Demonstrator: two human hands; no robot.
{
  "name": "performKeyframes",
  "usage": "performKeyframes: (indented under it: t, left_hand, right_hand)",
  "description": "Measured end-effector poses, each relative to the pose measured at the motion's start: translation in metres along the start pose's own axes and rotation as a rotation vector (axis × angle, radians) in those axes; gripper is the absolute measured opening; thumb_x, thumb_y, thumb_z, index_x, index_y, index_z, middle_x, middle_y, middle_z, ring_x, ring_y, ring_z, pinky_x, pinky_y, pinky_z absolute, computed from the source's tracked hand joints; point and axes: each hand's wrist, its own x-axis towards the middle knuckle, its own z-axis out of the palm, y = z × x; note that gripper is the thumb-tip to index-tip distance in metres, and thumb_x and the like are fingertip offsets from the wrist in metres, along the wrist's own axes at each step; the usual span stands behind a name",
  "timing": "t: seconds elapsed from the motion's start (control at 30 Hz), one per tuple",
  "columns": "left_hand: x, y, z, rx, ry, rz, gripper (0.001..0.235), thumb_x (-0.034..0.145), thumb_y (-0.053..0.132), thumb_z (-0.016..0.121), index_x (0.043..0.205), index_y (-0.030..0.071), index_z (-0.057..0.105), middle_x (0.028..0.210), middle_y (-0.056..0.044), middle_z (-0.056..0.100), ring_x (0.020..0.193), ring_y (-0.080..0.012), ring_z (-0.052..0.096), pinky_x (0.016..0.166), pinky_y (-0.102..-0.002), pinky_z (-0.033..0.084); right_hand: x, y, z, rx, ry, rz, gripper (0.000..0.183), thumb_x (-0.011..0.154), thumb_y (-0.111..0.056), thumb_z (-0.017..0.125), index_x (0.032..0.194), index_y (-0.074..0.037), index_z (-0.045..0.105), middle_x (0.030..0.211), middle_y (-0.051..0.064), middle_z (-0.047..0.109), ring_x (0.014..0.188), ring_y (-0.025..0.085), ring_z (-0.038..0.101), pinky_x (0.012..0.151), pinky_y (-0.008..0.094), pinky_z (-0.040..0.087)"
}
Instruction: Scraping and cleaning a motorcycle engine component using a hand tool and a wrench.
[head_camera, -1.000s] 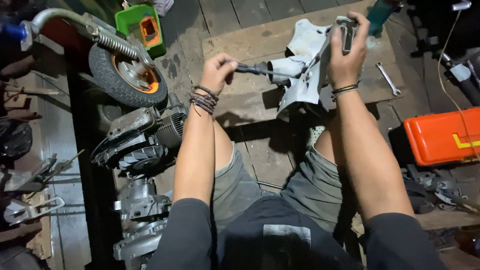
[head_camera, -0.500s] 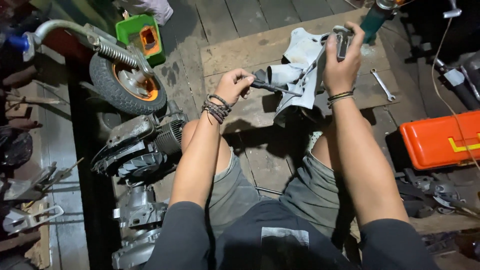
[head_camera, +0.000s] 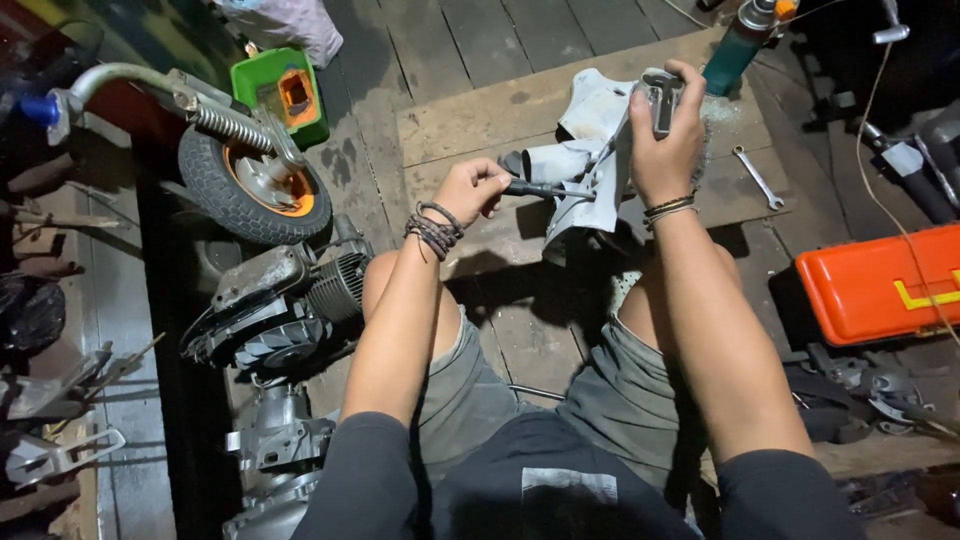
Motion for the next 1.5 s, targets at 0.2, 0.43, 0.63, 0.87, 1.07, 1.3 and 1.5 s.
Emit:
performKeyframes:
  t: [0.2,0.43,0.63,0.87,1.07,1.3,1.5]
  left_hand:
    - [-0.008,0.009,0.028,0.444,0.029,0.051,0.019,0.093,0.027,0.068,0.092,0.008,0.072,0.068,0.004,0.061,0.058,-0.0067,0.050,0.055,-0.022,0.043]
    - [0.001,0.004,0.023,0.264,-0.144,0.184,0.045,0.086,0.014,0.074,0.128,0.008,0.058,0.106,-0.006,0.065,0.099,-0.0160,0.062,0.091,-0.031,0.051]
    - [0.013,-0.017,0.018,0.595,-0.050,0.090,0.036,0.094,0.037,0.064,0.076,0.006,0.062,0.067,0.001,0.058,0.061,-0.0125,0.049,0.061,-0.027,0.046]
    - [0.003,-0.005,0.018,0.485,-0.092,-0.149,0.051,0.094,0.056,0.064,0.110,0.009,0.071,0.085,-0.010,0.073,0.066,-0.0174,0.072,0.064,-0.031,0.060]
    - [0.016,-0.024,0.011,0.438,-0.081,0.032,0.056,0.078,0.038,0.088,0.125,0.017,0.063,0.110,-0.010,0.068,0.101,-0.0241,0.066,0.093,-0.035,0.052]
    - [0.004,-0.004,0.023,0.610,-0.113,-0.084,0.039,0.093,0.044,0.067,0.106,0.008,0.073,0.104,-0.016,0.075,0.105,-0.0343,0.069,0.094,-0.043,0.053]
    - [0.006,0.009,0.016,0.604,-0.125,-0.117,0.065,0.081,0.061,0.076,0.128,0.019,0.062,0.121,-0.015,0.067,0.119,-0.0368,0.063,0.104,-0.045,0.049]
  right_hand:
    - [0.000,-0.008,0.002,0.034,-0.040,-0.048,0.041,0.103,-0.014,0.063,0.138,-0.006,0.043,0.109,0.017,0.071,0.084,0.030,0.071,0.074,0.041,0.055]
    - [0.001,-0.025,0.004,0.025,-0.064,-0.076,0.047,0.098,-0.014,0.066,0.138,-0.005,0.044,0.106,0.018,0.068,0.081,0.032,0.068,0.074,0.044,0.052]
    - [0.002,-0.019,0.015,0.027,-0.097,-0.058,0.048,0.099,-0.019,0.065,0.140,-0.006,0.044,0.114,0.019,0.068,0.090,0.035,0.069,0.081,0.044,0.053]
    - [-0.001,-0.008,0.022,0.096,-0.125,0.057,0.060,0.103,-0.049,0.064,0.145,-0.011,0.043,0.133,0.025,0.059,0.121,0.051,0.059,0.102,0.060,0.046]
    - [-0.003,-0.009,0.023,0.105,-0.126,0.064,0.059,0.104,-0.048,0.064,0.145,-0.012,0.043,0.135,0.024,0.058,0.123,0.050,0.058,0.103,0.059,0.046]
    - [-0.003,-0.008,0.021,0.064,-0.130,0.068,0.062,0.102,-0.052,0.063,0.145,-0.012,0.042,0.134,0.024,0.058,0.121,0.050,0.059,0.103,0.059,0.046]
    - [-0.005,-0.010,0.021,0.060,-0.123,0.064,0.065,0.100,-0.053,0.066,0.145,-0.012,0.042,0.133,0.026,0.059,0.121,0.051,0.059,0.102,0.060,0.046]
